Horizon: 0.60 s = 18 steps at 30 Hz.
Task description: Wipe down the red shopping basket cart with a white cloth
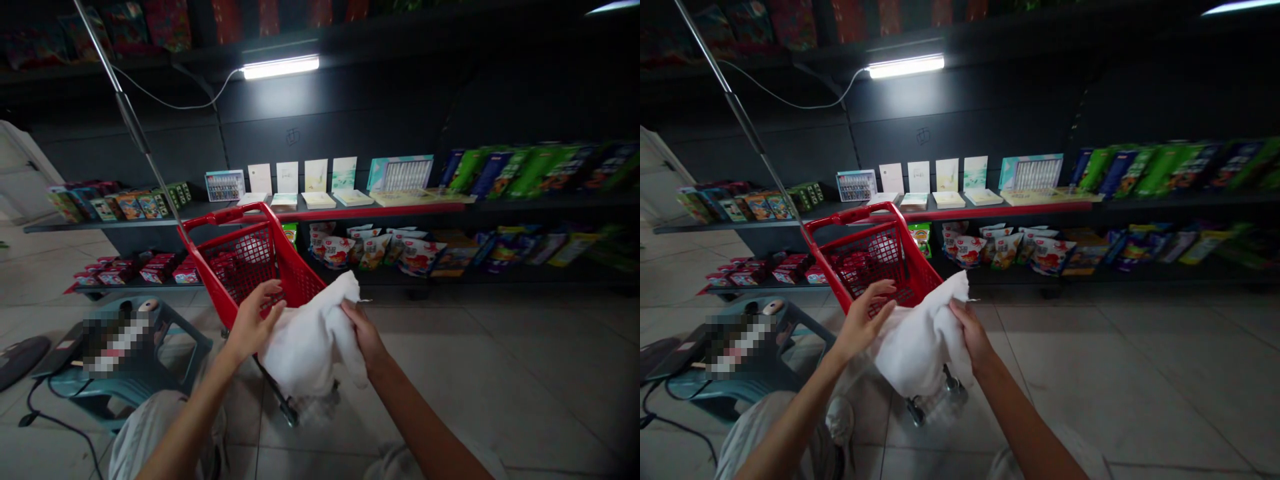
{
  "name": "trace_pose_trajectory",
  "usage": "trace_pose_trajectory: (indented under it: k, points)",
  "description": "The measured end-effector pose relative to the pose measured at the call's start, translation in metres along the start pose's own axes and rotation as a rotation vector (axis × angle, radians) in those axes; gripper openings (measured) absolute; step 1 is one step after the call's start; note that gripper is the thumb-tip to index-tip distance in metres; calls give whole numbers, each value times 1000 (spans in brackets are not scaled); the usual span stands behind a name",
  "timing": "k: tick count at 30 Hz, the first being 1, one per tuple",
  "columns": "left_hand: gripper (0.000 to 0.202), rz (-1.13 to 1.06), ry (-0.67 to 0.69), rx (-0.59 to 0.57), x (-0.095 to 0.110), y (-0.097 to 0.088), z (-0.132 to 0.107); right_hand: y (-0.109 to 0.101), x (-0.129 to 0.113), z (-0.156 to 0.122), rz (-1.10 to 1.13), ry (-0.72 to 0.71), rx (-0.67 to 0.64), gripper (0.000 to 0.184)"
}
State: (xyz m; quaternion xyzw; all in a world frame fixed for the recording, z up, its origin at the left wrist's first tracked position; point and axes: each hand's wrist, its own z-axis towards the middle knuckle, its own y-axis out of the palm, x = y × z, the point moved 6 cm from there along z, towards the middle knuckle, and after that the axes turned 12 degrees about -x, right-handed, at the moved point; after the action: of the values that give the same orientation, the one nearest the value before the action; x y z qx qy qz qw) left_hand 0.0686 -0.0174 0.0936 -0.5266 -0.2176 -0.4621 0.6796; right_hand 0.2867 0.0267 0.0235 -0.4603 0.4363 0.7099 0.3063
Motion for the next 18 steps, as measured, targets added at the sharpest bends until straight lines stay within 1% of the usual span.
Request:
trace_pose_trajectory:
  k: [1,3,4,5,6,8,9,11,14,16,18]
  points:
    - [43,70,33,-81,11,11,-2,2,3,1,29,19,12,52]
    - [53,182,49,-252,26,34,-7,7,6,2,65,37,16,53]
    - [57,215,29,-310,28,41,-8,8,7,3,72,32,17,53]
    - [56,237,3,-345,27,46,-9,7,6,4,74,20,24,53]
    - [50,250,-24,-362,25,49,-9,5,5,5,72,6,41,53]
    - [34,263,-67,-359,19,47,-8,-2,1,7,60,-13,95,51]
    - [29,268,-77,-356,17,45,-7,-6,-1,7,50,-13,123,50]
    - [29,270,-90,-349,16,40,-6,-13,-5,7,14,-6,162,45]
    - [35,244,-81,-361,25,34,-7,-19,-15,5,-111,-25,162,37]
    - [39,220,-49,-398,35,33,-9,-20,-22,3,-220,-45,143,35]
    - [37,246,-38,-451,41,34,-10,-19,-27,2,-299,-61,126,36]
